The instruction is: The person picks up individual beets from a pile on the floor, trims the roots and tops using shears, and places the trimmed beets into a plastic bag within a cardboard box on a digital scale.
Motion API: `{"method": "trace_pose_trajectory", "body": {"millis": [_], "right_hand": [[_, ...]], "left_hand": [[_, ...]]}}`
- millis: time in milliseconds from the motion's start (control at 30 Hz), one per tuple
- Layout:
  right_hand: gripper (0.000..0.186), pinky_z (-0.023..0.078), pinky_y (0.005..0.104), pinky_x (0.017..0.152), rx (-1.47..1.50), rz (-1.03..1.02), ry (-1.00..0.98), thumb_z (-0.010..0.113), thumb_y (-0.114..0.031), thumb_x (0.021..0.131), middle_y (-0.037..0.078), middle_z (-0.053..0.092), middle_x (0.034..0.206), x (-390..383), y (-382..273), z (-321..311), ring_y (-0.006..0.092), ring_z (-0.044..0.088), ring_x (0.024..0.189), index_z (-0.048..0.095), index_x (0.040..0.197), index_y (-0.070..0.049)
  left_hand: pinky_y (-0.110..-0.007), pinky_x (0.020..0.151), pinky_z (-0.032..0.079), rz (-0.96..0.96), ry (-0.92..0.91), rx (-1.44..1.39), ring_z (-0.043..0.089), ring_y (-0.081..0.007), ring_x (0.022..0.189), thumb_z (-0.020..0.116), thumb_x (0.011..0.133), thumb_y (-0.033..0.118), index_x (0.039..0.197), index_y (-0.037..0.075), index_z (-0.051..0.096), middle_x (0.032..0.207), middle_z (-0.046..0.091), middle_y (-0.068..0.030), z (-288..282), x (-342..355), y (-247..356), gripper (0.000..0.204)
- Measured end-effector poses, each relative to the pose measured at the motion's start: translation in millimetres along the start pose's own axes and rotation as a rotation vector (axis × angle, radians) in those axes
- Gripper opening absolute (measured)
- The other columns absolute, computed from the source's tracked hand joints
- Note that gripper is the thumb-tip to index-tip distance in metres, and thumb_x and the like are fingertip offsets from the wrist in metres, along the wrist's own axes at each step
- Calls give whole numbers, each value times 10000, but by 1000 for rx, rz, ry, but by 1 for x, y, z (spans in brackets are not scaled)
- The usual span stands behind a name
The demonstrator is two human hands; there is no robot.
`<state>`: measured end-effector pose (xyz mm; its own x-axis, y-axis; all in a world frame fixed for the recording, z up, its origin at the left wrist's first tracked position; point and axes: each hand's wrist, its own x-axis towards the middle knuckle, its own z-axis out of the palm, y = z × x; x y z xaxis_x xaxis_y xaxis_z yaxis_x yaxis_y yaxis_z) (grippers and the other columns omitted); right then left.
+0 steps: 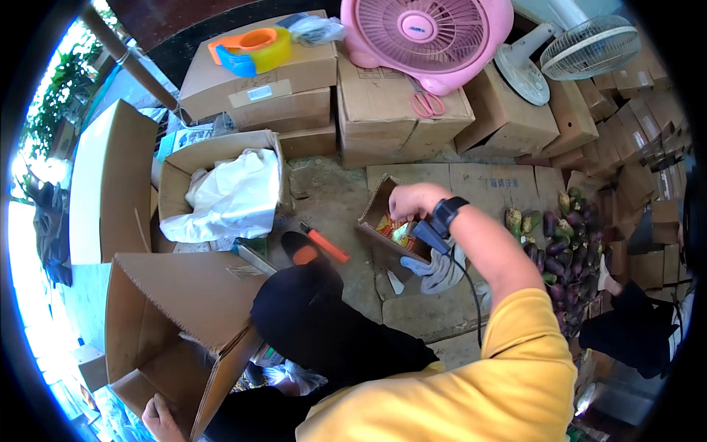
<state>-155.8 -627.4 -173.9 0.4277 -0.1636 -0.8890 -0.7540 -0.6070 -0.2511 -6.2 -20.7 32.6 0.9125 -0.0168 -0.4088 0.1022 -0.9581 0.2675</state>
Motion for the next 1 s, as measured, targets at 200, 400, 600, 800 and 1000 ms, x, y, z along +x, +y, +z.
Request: {"method": "trace_pose_trajectory", "body": {"millis": [200,400,600,800,1000], "right_hand": [[249,516,388,598,-169,92,136,644,-169,778,169,682,847,93,61,62,264,659,735,679,876,57],[481,560,433,796,49,45,116,678,-115,747,202,640,1143,140,80,91,340,671,934,578,1208,-17],[931,441,390,1013,22,9,206,833,-203,579,204,550,1288,183,94,126,340,522,1214,378,1379,-64],[951,457,395,976,-125,16,251,878,-231,518,226,576,1227,198,90,143,356,551,1155,416,1326,-38],[402,454,424,947,-111,-24,312,531,-331,927,233,626,1136,178,80,126,386,594,1075,597,1157,-9]], "left_hand": [[-395,1016,403,241,367,47,528,-328,1164,539,915,61,1346,-43,460,1312,519,-233,24,-39,64,450],[-380,1015,395,159,343,101,526,-323,1162,559,943,143,1317,-55,484,1295,538,-228,30,-37,68,430],[-371,981,421,112,364,145,565,-315,1100,559,948,152,1266,-51,544,1234,587,-219,31,-30,69,377],[-370,970,427,120,361,173,574,-313,1082,561,948,156,1249,-49,560,1215,598,-217,31,-28,70,364],[-369,960,433,128,365,180,583,-312,1064,564,948,160,1231,-48,577,1196,610,-215,29,-29,62,351]]}}
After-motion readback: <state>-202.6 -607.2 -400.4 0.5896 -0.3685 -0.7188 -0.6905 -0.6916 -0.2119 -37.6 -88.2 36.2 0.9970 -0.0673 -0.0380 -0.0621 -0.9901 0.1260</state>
